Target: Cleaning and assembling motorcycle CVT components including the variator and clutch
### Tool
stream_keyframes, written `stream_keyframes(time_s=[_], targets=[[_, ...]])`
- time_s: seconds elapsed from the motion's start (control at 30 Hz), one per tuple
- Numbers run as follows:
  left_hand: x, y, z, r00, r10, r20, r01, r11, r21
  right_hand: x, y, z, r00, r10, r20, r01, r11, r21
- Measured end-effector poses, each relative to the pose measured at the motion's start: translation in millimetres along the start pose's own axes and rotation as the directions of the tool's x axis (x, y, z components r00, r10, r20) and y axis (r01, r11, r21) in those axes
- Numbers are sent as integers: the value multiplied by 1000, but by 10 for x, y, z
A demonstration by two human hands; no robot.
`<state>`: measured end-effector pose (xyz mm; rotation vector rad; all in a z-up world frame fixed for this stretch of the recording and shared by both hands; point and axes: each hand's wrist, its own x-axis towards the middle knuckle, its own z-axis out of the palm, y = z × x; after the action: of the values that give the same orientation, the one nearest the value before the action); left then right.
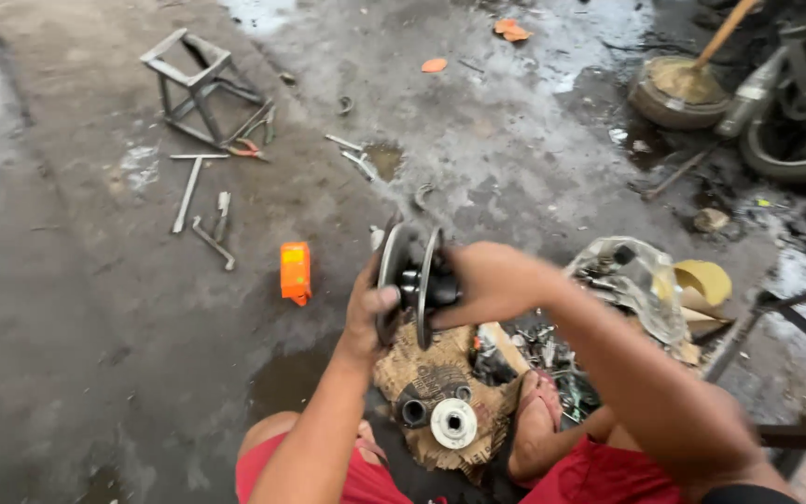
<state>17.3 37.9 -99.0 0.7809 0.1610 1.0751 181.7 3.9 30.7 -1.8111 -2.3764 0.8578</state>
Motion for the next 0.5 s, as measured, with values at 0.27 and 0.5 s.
stream_keyframes(time_s=[0.27,0.5], targets=[[66,166,-49,915,-326,-238,97,750,-655,-333,-265,-457,757,-55,-651,424,799,426],[83,210,-70,938,-231,-258,-2,740,-672,249,81,-206,542,-665,-514,646,721,-252]])
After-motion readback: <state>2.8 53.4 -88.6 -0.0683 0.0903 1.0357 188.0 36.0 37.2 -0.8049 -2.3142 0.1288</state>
